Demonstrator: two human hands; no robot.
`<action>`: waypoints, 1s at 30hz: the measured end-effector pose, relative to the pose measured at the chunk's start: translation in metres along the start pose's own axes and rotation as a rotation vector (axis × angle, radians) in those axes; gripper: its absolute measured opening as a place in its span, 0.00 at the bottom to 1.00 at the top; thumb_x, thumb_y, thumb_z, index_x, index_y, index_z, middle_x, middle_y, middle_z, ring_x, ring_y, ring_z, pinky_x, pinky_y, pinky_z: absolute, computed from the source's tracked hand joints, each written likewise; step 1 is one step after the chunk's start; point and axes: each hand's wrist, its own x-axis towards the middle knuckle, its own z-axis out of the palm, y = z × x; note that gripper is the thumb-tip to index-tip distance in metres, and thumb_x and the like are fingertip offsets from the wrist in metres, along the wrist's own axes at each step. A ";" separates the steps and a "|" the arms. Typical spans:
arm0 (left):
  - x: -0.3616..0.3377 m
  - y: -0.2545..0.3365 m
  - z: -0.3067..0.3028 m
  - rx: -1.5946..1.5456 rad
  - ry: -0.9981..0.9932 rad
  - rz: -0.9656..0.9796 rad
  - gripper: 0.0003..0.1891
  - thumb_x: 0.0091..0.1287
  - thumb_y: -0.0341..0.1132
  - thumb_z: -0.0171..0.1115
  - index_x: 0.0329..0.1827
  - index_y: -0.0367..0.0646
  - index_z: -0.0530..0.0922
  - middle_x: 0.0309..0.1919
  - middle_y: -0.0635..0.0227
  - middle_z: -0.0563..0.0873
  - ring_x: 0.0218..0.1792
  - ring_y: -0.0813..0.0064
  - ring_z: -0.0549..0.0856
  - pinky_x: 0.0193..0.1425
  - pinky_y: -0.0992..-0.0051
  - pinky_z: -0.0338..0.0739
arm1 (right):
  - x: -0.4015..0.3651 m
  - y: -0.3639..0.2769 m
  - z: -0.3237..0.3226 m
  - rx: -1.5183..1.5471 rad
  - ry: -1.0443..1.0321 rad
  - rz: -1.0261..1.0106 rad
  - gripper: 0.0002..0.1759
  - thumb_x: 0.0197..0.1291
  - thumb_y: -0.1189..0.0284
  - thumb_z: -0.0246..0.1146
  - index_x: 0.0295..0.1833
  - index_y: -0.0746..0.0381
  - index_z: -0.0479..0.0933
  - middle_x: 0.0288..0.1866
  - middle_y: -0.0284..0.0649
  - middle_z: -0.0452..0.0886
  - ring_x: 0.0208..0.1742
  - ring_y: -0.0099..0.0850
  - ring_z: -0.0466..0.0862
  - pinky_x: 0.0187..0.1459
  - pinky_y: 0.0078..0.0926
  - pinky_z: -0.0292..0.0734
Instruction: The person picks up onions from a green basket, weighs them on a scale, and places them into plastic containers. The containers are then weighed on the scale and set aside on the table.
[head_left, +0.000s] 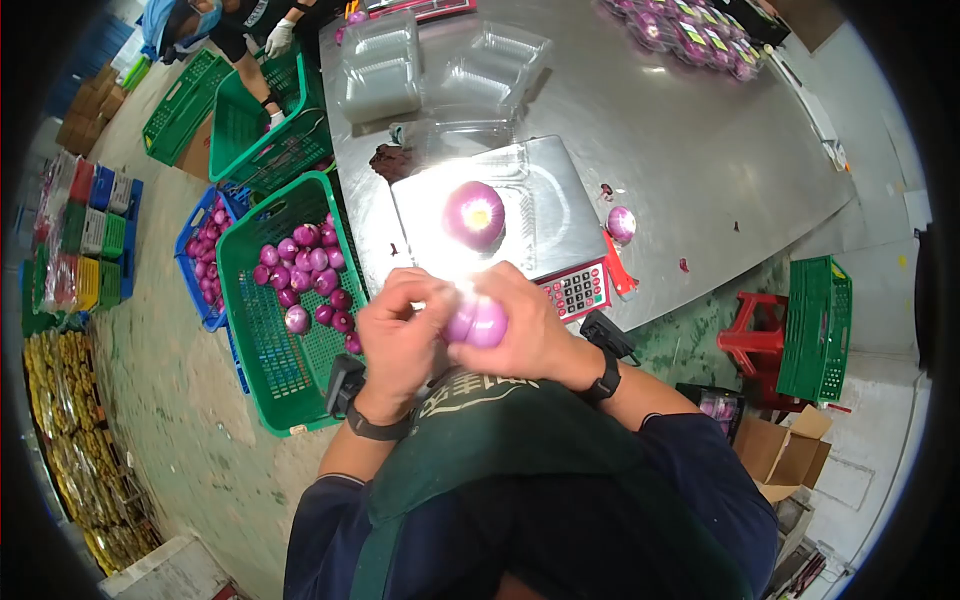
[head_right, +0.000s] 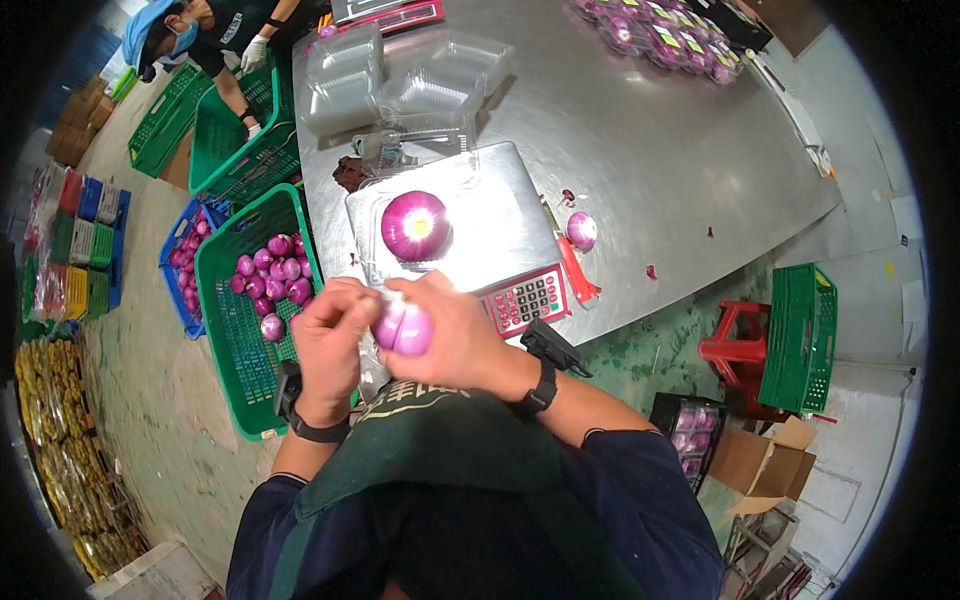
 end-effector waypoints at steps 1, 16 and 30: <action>0.005 0.005 -0.001 -0.068 0.118 -0.033 0.01 0.69 0.23 0.71 0.38 0.35 0.86 0.41 0.66 0.88 0.44 0.78 0.83 0.53 0.76 0.77 | -0.001 0.005 -0.001 0.033 0.038 0.076 0.40 0.47 0.60 0.81 0.66 0.63 0.78 0.51 0.51 0.82 0.51 0.48 0.87 0.51 0.41 0.83; -0.005 -0.076 -0.103 0.665 0.232 -0.244 0.27 0.63 0.30 0.75 0.65 0.37 0.77 0.57 0.63 0.82 0.54 0.73 0.80 0.61 0.71 0.76 | -0.002 0.049 -0.039 1.661 0.293 0.581 0.37 0.78 0.44 0.46 0.64 0.70 0.76 0.54 0.53 0.86 0.50 0.50 0.88 0.50 0.50 0.85; 0.088 -0.041 0.026 1.262 -0.130 0.324 0.42 0.55 0.53 0.80 0.72 0.44 0.77 0.60 0.46 0.84 0.63 0.45 0.77 0.72 0.51 0.70 | -0.003 0.077 -0.075 1.432 0.311 0.312 0.37 0.65 0.60 0.62 0.74 0.71 0.68 0.69 0.55 0.78 0.63 0.52 0.83 0.58 0.52 0.84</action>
